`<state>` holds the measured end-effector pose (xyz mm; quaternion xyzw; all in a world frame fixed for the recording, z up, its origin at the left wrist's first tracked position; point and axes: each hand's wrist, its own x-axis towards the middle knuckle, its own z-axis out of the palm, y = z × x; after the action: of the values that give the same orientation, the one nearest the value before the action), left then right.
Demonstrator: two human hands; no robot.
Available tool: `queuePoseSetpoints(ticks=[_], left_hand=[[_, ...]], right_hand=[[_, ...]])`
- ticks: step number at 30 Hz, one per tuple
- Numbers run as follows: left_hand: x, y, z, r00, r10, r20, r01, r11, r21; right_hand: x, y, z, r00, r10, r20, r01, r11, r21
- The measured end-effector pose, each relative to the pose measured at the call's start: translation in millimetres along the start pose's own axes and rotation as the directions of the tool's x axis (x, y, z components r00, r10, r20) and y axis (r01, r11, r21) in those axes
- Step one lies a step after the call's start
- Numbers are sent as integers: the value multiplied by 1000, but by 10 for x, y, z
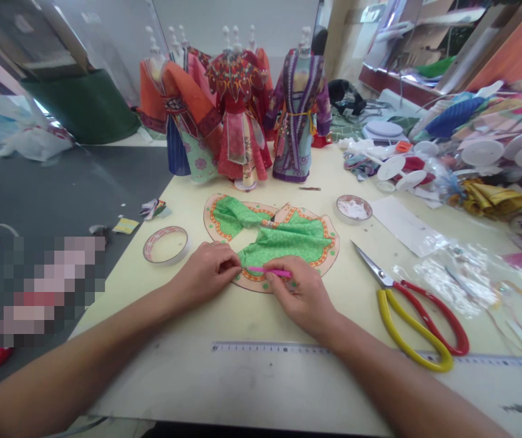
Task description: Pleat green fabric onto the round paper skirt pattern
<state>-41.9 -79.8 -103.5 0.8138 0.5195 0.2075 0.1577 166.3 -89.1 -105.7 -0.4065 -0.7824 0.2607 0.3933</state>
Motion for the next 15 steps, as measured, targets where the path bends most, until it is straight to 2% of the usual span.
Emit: queuePoseSetpoints(ticks=[6, 15], left_hand=[[-2, -16, -16, 1000, 21, 1, -21, 1000, -10], [-4, 7, 5, 1000, -6, -19, 6, 1000, 29]], right_hand=[[0, 1, -2, 1000, 7, -5, -7, 1000, 4], [6, 23, -5, 1000, -5, -27, 4, 1000, -20]])
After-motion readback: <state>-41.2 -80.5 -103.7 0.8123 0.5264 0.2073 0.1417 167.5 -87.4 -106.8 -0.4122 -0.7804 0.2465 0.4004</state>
